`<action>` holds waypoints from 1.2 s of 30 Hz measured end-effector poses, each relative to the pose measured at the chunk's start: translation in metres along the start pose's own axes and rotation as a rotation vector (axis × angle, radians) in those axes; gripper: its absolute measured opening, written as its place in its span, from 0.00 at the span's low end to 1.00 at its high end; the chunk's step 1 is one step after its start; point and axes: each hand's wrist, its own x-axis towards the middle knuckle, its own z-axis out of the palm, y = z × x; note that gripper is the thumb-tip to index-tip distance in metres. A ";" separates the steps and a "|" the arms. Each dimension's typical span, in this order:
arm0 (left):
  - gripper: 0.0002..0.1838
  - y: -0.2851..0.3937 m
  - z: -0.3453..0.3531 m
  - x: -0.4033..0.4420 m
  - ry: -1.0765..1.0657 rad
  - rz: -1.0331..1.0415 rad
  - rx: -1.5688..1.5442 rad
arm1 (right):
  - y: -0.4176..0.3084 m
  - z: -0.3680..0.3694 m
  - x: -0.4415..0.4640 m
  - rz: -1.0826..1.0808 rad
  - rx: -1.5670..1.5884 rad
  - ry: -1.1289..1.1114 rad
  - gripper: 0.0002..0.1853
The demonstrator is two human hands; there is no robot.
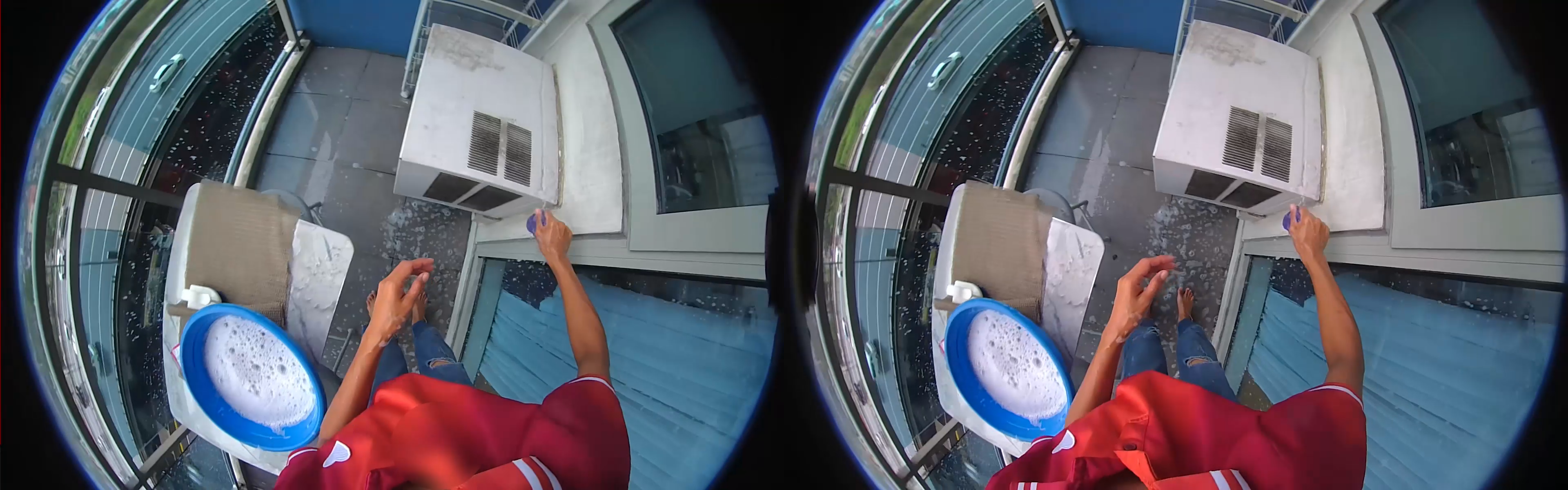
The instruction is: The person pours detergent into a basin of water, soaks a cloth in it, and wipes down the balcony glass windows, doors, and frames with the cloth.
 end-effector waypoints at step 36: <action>0.16 -0.030 -0.254 -0.269 0.699 0.042 -0.066 | -0.519 -0.049 -0.321 0.265 1.614 -1.184 0.26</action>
